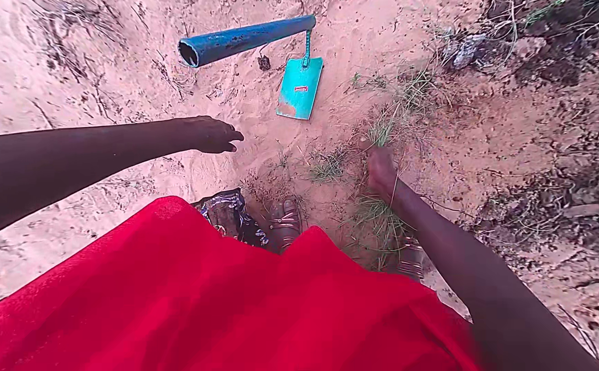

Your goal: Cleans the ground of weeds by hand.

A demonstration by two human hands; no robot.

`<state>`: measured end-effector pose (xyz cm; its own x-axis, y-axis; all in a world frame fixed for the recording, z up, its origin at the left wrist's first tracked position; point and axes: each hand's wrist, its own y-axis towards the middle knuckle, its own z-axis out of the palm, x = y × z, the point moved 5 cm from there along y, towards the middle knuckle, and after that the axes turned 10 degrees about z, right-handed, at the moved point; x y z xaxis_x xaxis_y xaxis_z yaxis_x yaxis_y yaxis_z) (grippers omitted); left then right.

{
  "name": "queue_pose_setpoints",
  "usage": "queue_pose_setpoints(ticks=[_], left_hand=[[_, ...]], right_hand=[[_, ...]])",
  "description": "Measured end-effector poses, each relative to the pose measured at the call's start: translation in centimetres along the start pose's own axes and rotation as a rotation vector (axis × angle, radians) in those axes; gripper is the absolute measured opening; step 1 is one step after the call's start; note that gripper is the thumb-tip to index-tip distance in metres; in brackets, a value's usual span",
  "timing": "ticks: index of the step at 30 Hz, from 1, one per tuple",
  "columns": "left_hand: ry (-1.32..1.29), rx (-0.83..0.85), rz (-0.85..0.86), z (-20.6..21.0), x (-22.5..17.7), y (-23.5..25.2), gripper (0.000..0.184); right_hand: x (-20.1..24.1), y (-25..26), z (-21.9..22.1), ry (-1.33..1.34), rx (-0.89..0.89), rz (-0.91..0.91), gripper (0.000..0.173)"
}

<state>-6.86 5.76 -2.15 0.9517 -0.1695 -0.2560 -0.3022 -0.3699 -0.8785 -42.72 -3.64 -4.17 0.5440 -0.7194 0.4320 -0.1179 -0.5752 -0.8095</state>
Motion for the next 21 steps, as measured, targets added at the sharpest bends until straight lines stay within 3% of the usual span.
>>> queue_pose_setpoints(ticks=[4,7,12,15,21], left_hand=[[0.014,-0.005,0.003,-0.5,0.2,0.2,0.046],[0.016,-0.058,0.014,-1.4,-0.1,0.4,0.045],[-0.001,-0.099,0.034,-1.0,-0.3,-0.3,0.045],[-0.019,-0.08,0.009,0.3,0.6,-0.5,0.045],[-0.07,-0.028,-0.024,2.2,2.1,-0.1,0.046]], right_hand=[[0.1,-3.4,2.8,-0.238,0.162,-0.104,0.045],[2.8,-0.3,1.2,-0.468,-0.045,-0.222,0.042],[6.6,8.0,-3.3,-0.257,-0.31,-0.165,0.042],[8.1,11.7,-3.3,-0.178,-0.315,-0.094,0.043],[10.8,13.6,-1.2,-0.33,-0.307,-0.097,0.05]])
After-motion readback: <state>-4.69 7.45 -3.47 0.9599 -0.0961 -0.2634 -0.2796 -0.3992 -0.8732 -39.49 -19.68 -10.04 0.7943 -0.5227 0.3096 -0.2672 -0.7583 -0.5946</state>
